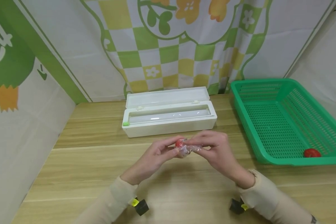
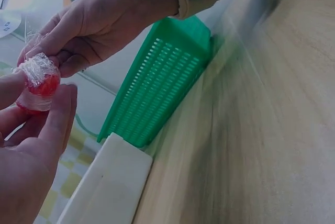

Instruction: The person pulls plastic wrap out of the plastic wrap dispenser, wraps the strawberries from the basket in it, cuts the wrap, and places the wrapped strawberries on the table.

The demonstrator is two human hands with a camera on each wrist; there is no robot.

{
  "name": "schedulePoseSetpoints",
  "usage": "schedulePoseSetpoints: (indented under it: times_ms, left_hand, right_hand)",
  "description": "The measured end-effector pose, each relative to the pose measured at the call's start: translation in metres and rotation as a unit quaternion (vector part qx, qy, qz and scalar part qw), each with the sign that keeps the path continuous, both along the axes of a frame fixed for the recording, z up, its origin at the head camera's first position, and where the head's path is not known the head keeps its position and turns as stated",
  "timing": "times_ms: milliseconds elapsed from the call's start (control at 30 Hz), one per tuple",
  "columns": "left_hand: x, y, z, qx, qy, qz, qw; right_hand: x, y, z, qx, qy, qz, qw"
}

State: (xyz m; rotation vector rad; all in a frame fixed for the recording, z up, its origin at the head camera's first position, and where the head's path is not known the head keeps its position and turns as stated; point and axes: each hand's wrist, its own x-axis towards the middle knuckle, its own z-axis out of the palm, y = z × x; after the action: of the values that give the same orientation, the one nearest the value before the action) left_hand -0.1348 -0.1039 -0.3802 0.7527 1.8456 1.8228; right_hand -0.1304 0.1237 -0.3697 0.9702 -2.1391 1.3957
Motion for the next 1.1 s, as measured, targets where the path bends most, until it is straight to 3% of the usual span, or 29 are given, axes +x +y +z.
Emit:
schedulePoseSetpoints:
  times_ms: [167,467,767,933,1100]
  left_hand:
    - [0.000,-0.001,0.001,0.007,0.001,-0.015,0.9999]
    - [0.004,0.000,0.002,-0.001,-0.012,-0.020,0.9997]
    - [0.006,0.015,-0.003,-0.017,0.035,0.077,0.9962]
    - [0.006,0.014,-0.002,-0.026,0.043,0.081,0.9954]
    - [0.006,0.014,-0.002,-0.017,0.037,0.077,0.9962]
  right_hand:
    - [0.002,-0.001,-0.001,-0.014,0.007,0.000,1.000]
    - [0.004,0.001,-0.001,-0.024,-0.066,-0.025,0.997]
    - [0.005,-0.003,-0.005,-0.032,-0.123,0.006,0.992]
    - [0.005,0.001,-0.002,-0.026,-0.164,0.032,0.986]
    - [0.003,0.002,-0.001,-0.054,-0.179,0.057,0.981]
